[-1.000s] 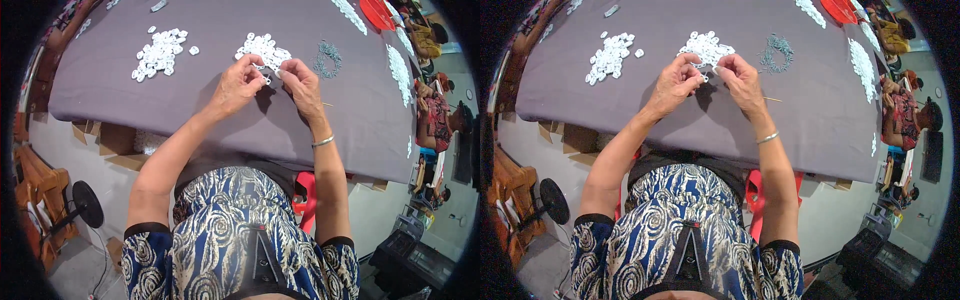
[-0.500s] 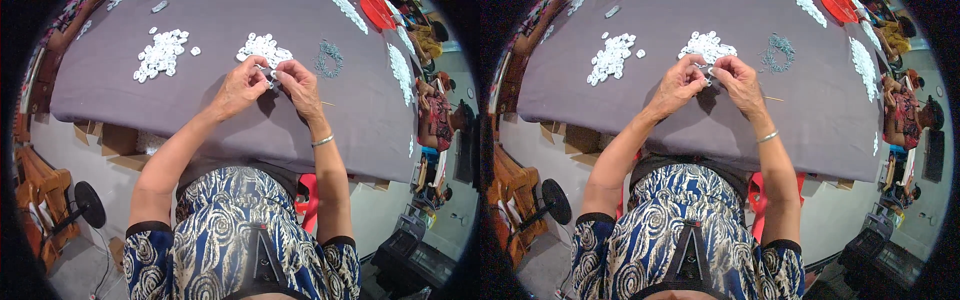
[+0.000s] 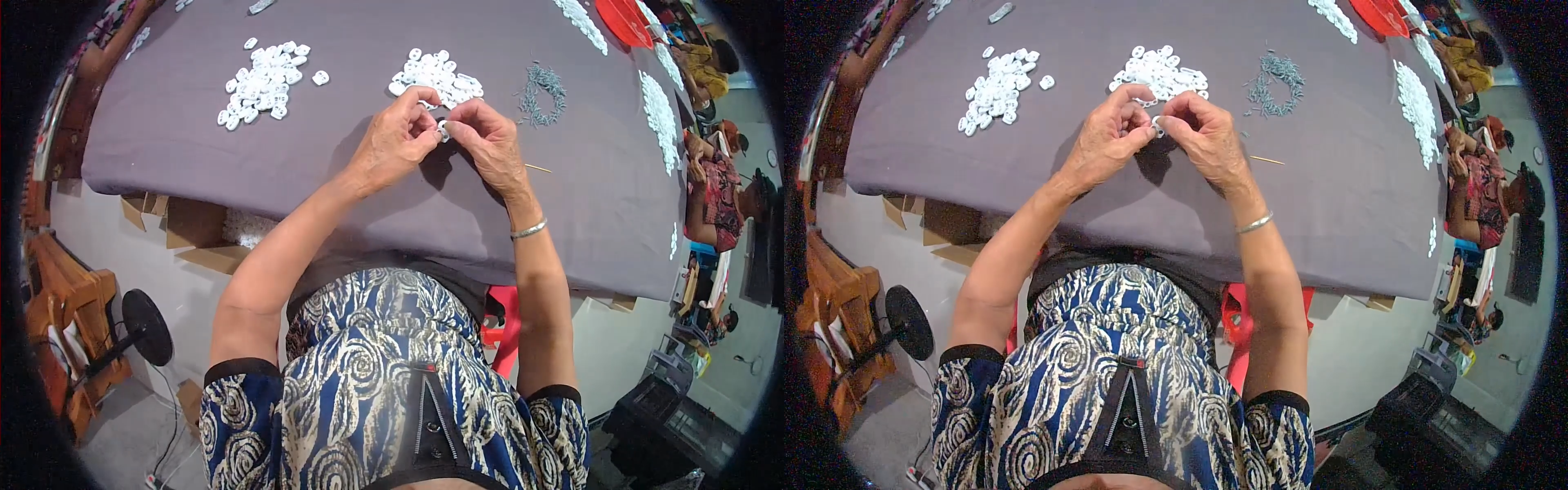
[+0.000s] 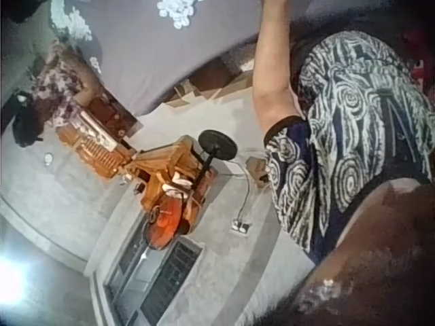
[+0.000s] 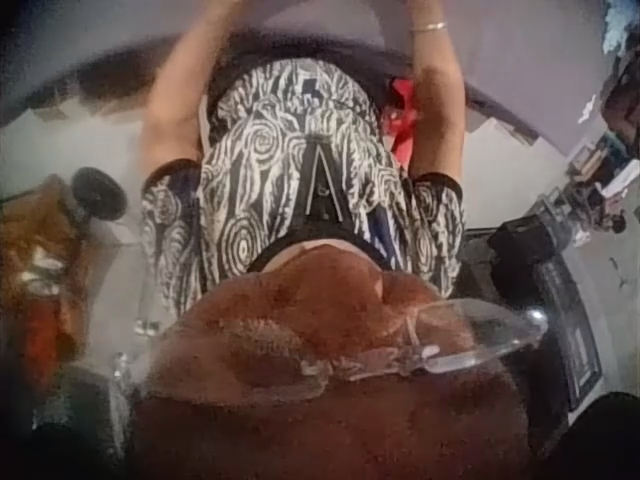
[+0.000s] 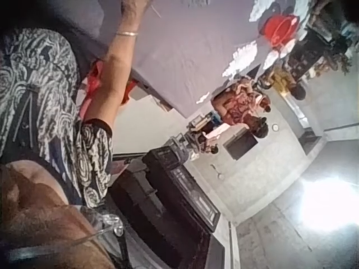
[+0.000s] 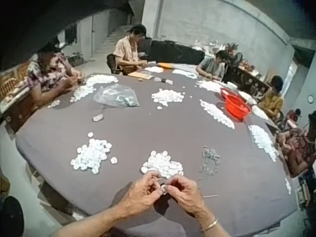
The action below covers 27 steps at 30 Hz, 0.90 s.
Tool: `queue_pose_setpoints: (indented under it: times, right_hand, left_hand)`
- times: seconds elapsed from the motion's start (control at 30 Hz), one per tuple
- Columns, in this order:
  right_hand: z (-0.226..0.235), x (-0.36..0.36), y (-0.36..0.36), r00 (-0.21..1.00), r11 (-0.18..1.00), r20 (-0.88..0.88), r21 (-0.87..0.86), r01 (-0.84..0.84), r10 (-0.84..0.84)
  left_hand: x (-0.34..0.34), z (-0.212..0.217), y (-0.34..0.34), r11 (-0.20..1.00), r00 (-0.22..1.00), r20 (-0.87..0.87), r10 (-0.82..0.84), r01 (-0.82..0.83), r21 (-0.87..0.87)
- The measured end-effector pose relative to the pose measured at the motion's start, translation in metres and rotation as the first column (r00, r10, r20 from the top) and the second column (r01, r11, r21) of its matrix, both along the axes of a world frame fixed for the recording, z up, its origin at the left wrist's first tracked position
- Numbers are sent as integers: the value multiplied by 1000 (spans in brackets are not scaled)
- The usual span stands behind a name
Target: The person assembles plastic fasteners by picking up white plastic components and small metal springs from the table and inserting the springs into the plastic components by hand.
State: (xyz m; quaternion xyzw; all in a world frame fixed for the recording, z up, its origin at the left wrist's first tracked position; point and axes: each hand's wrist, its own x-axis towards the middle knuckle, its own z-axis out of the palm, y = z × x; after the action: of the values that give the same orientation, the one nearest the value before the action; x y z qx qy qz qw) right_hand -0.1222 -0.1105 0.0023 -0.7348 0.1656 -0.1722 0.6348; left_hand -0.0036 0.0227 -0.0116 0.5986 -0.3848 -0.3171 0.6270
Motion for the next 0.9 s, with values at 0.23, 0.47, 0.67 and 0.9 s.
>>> queue_pose_setpoints:
  times: [0.23,0.47,0.67,0.9]
  right_hand:
    - [-5,0,3,1000,997,27,-74,14,-12]
    - [-6,-1,6,999,998,13,-43,53,-53]
    - [7,-6,12,996,974,-48,-219,63,-75]
    - [5,-6,14,996,984,51,-158,84,-76]
  left_hand:
    - [-3,1,2,999,999,41,34,-35,26]
    - [-3,2,1,998,997,62,54,-57,40]
    - [-2,3,0,998,999,7,52,-52,32]
    - [-1,1,0,1000,991,-130,-16,19,20]
